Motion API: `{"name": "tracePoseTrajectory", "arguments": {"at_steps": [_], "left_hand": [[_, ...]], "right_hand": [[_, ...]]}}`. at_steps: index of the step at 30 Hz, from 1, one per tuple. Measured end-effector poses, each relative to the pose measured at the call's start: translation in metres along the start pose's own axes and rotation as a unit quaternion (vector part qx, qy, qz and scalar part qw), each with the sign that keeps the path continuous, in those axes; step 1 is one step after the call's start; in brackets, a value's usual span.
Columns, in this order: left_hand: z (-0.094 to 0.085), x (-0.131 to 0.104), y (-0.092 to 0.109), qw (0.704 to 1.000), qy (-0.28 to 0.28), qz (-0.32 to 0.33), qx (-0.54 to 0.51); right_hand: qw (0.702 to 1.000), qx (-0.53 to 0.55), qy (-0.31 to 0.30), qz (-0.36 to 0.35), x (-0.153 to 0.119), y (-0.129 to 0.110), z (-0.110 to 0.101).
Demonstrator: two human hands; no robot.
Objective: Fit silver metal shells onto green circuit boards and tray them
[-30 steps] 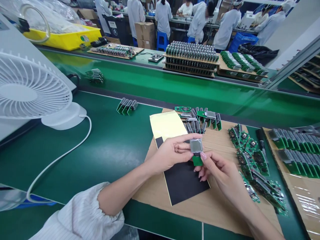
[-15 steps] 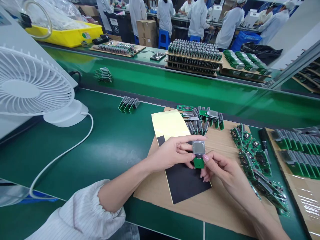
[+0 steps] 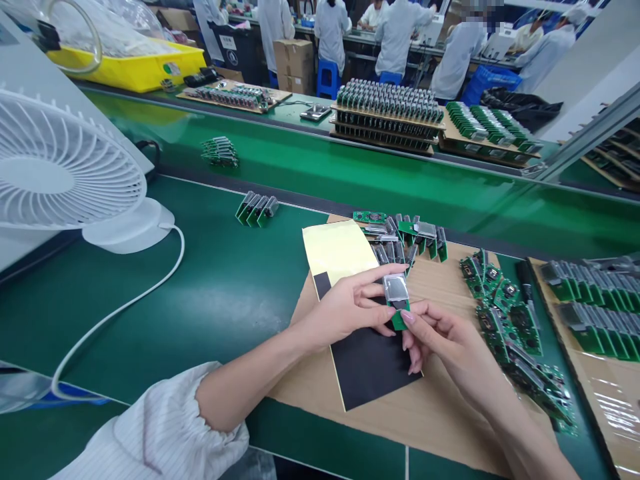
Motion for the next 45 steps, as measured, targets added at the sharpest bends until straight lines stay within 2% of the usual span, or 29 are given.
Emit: {"name": "tracePoseTrajectory", "arguments": {"at_steps": [7, 17, 26, 29, 37, 45], "left_hand": [[0.002, -0.001, -0.005, 1.000, 0.015, 0.008, -0.004], [0.008, 0.001, -0.010, 0.999, 0.040, 0.025, -0.025], [0.009, 0.000, -0.008, 0.999, 0.031, 0.027, -0.030], [0.009, -0.001, -0.007, 0.999, 0.029, 0.035, -0.010], [0.010, -0.006, -0.003, 0.997, 0.004, 0.052, 0.058], [0.008, 0.001, -0.006, 0.999, 0.019, 0.030, -0.005]], "right_hand": [[0.999, -0.012, 0.009, -0.032, 0.000, 0.004, 0.004], [0.996, -0.012, 0.053, -0.075, -0.002, 0.013, 0.009], [0.997, 0.015, 0.042, -0.067, -0.001, 0.012, 0.009], [0.998, 0.024, 0.031, -0.055, 0.001, 0.012, 0.008], [0.996, 0.042, 0.048, -0.056, 0.002, 0.015, 0.007], [0.997, 0.017, 0.043, -0.060, 0.001, 0.012, 0.005]]}}
Point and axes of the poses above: each hand's wrist, its own x-axis towards the middle knuckle, its own z-axis out of the palm, y = z × x, the point moved 1 cm from there along x, towards the middle knuckle, and after that the axes turned 4 degrees about -z, right-handed, at the moved point
